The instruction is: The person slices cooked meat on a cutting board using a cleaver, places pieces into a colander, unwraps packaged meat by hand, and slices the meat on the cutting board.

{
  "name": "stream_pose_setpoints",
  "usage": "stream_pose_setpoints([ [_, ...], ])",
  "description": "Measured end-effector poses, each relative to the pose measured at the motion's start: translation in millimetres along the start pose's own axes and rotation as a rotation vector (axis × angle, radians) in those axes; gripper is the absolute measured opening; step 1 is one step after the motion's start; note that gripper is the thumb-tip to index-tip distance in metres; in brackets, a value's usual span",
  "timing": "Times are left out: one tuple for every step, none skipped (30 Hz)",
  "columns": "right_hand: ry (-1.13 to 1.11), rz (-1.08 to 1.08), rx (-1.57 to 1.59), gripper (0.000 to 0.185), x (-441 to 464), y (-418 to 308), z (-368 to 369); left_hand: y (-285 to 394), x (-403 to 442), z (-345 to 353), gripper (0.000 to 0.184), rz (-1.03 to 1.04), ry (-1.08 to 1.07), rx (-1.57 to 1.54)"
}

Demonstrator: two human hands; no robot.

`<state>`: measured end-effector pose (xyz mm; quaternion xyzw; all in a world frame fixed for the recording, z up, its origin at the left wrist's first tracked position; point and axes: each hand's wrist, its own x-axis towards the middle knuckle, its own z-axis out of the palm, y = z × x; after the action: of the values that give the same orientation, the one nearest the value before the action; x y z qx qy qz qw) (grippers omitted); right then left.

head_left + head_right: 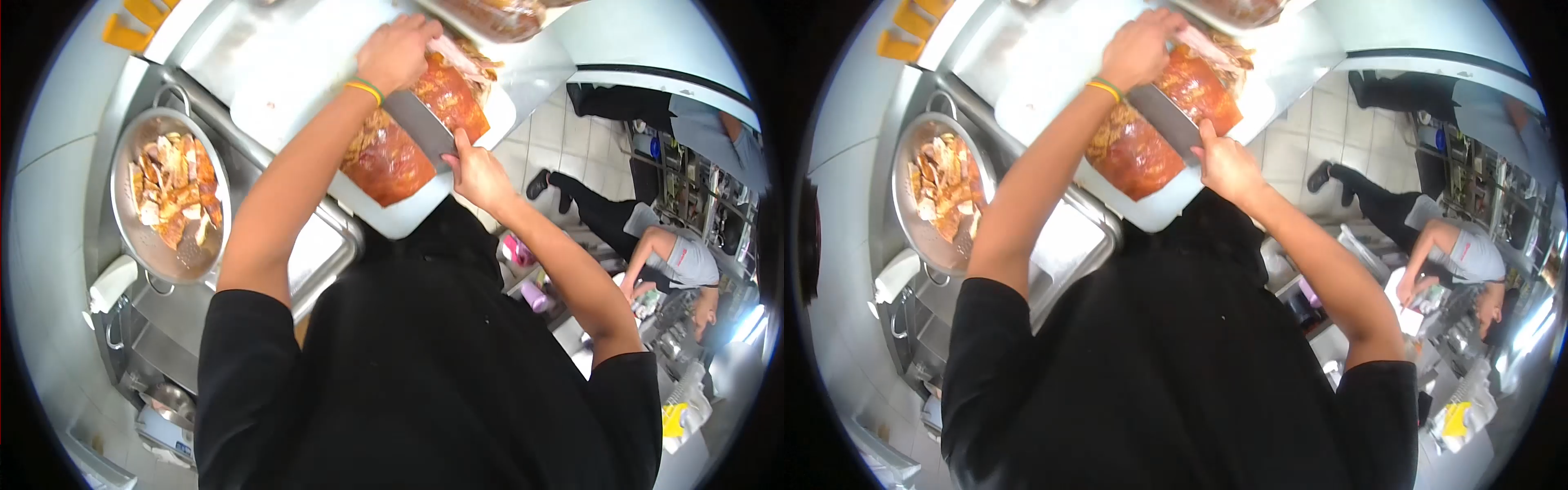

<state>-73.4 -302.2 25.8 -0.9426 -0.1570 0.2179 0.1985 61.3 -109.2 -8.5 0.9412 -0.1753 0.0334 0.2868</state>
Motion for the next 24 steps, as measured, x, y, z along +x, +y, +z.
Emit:
stream_pose_setpoints([
  [-0.011,-0.033,0.076,0.037,4,8,1,1,1,-2,0.036,0.065,0.046,-0.079],
  [-0.043,-0.070,0.154,0.035,7,16,3,-5,-6,-3,0.033,0.162,0.210,-0.158],
  [-0.122,-0.009,0.121,0.033,6,11,-1,-17,-10,-6,0.031,0.265,0.374,-0.234],
  [-0.114,-0.033,0.153,0.033,4,10,-2,-11,-34,-22,0.031,0.143,0.381,-0.206],
  [-0.090,-0.070,0.173,0.033,4,13,-1,2,-65,-38,0.032,0.029,0.386,-0.187],
  [-0.076,-0.107,0.192,0.033,4,16,0,2,-88,-38,0.029,0.108,0.228,-0.214],
  [-0.086,-0.111,0.242,0.031,4,16,-3,5,-106,-35,0.027,0.176,0.065,-0.233],
  [-0.078,-0.129,0.252,0.031,4,17,-8,19,-111,-36,0.024,0.201,-0.015,-0.196],
  [-0.129,-0.117,0.269,0.030,5,18,-13,28,-113,-38,0.021,0.220,-0.092,-0.156],
  [-0.183,-0.113,0.279,0.029,9,18,-19,28,-116,-41,0.021,0.209,-0.082,-0.127],
  [-0.167,-0.149,0.280,0.029,11,20,-23,24,-127,-44,0.019,0.070,-0.070,-0.127],
  [-0.188,-0.186,0.284,0.029,13,21,-25,19,-143,-48,0.016,-0.083,-0.052,-0.128],
  [-0.162,-0.188,0.243,0.029,16,22,-26,16,-162,-51,0.014,-0.178,0.044,-0.101],
  [-0.145,-0.194,0.204,0.029,16,22,-27,18,-185,-45,0.014,-0.236,0.063,-0.076],
  [-0.130,-0.225,0.175,0.030,14,19,-33,19,-207,-33,0.012,-0.385,0.292,-0.088],
  [-0.133,-0.248,0.156,0.029,8,12,-45,21,-226,-20,0.010,-0.518,0.531,-0.093],
  [-0.136,-0.278,0.138,0.029,2,7,-52,29,-234,-2,0.008,-0.617,0.738,-0.086],
  [-0.129,-0.300,0.117,0.028,-4,3,-57,40,-235,12,0.007,-0.692,0.869,-0.104],
  [-0.142,-0.327,0.106,0.028,-10,-3,-62,50,-226,22,0.007,-0.729,0.937,-0.075],
  [-0.136,-0.346,0.105,0.028,-17,-8,-66,61,-217,30,0.007,-0.767,0.999,-0.054],
  [-0.128,-0.359,0.102,0.027,-24,-12,-67,69,-209,32,0.008,-0.828,0.989,-0.058],
  [-0.136,-0.367,0.081,0.027,-28,-15,-64,72,-199,36,0.008,-0.883,0.979,-0.068],
  [-0.129,-0.379,0.050,0.028,-30,-20,-61,70,-191,42,0.011,-0.876,0.994,-0.083],
  [-0.121,-0.388,0.020,0.028,-32,-24,-57,71,-185,43,0.012,-0.887,0.977,-0.106],
])
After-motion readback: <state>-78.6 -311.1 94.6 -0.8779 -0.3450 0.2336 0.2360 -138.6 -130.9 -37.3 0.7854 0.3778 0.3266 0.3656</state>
